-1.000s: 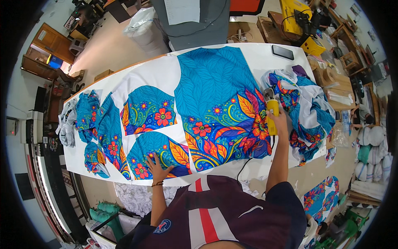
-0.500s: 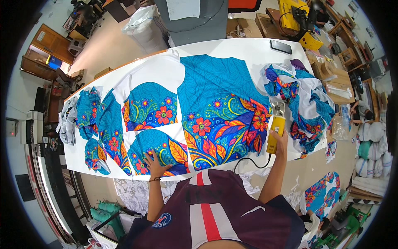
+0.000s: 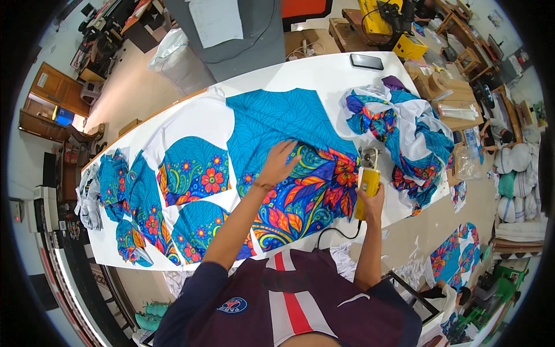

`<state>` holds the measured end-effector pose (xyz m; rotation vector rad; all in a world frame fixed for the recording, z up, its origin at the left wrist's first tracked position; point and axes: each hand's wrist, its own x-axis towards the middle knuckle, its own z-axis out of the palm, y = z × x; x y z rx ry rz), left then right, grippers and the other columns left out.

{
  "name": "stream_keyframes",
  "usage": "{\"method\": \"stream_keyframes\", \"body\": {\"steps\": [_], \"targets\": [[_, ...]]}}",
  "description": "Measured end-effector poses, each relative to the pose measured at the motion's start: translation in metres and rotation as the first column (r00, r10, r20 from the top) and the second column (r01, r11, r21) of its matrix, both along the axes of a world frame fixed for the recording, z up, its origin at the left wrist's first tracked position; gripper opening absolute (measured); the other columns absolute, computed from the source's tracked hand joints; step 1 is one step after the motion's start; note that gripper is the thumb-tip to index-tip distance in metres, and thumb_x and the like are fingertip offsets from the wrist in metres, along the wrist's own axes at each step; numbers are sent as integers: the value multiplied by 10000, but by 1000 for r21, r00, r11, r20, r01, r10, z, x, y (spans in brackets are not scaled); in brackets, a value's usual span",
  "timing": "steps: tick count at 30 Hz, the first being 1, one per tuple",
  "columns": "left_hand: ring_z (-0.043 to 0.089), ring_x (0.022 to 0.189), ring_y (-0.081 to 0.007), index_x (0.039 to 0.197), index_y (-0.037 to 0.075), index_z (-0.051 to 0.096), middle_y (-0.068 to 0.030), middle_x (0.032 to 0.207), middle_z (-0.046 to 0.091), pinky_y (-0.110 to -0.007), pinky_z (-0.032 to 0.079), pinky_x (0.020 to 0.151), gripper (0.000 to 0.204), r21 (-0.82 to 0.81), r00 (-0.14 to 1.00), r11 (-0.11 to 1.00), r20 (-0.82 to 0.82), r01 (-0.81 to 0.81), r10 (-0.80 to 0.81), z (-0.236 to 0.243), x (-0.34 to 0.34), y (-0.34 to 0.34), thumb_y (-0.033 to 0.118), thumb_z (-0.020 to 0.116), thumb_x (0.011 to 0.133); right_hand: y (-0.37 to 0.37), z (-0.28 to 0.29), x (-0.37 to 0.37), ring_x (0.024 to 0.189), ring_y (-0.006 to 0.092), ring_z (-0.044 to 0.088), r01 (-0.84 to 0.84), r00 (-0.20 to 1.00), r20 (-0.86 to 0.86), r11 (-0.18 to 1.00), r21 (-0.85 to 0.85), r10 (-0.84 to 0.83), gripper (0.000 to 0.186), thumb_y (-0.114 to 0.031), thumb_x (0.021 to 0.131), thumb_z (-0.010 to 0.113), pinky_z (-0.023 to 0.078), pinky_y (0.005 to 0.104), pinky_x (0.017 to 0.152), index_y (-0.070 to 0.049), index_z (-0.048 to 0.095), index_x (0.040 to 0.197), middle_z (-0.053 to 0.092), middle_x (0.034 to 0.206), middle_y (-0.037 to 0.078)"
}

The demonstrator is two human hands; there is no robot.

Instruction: The person uses a yellow electric fabric cutter to cut a large piece of colorful patterned fabric laid on a white table. They guide the cutter along the fabric edges, repositioning the material as needed to complete the cut.

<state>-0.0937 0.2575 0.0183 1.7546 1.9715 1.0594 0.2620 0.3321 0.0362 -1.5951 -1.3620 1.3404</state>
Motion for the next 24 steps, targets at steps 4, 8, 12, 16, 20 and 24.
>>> {"method": "stream_keyframes", "body": {"steps": [4,8,12,16,20,24], "targets": [[407,1445,-515,1457,65,572,-281,1514,506,-623,313,1194,628,-152,987,983,-106,104,-121,-31,14,107,527,566,1031,1,-14,6,1046,239,649,-18,1000,5,999,45,17,717,-110,739,879,539,373,920,0,475,1322,620,1167,138],[141,1544,-561,1604,197,407,-249,1695,221,-747,142,1194,849,-474,963,876,-267,-91,-44,-61,0,177,722,535,949,4,-7,9,1088,248,642,-62,998,31,998,-33,63,724,-98,746,877,530,382,950,0,471,1338,618,1187,144],[-120,1567,-548,1693,366,126,-171,1763,-74,-798,-12,1169,1134,-599,917,782,-388,-172,-96,-69,-30,216,859,607,793,-1,-14,26,1098,240,634,-64,998,4,992,-110,65,734,-93,748,873,522,382,958,-7,469,1355,616,1199,141],[-129,1544,-596,1679,430,137,-169,1763,-72,-802,-14,1165,1147,-613,913,765,-399,-199,-82,-50,-45,265,798,703,751,-23,-16,47,1097,237,629,-5,999,-34,976,-218,-2,732,-105,749,863,522,386,955,-14,469,1359,615,1199,134],[-136,1523,-633,1659,482,167,-171,1763,-71,-807,-14,1161,1127,-578,897,776,-441,-252,-37,-60,-73,295,742,757,735,-29,-8,54,1050,266,684,-77,975,-220,928,-364,-6,749,-127,760,852,568,410,907,-19,456,1386,635,1168,143],[-89,1509,-665,1612,471,341,-203,1756,23,-785,-7,1181,958,-460,915,852,-400,-252,54,-72,-85,327,710,744,777,-43,-5,49,1030,322,739,-226,855,-513,835,-501,-76,788,-133,779,854,611,448,891,-11,427,1431,656,1151,166]]}}
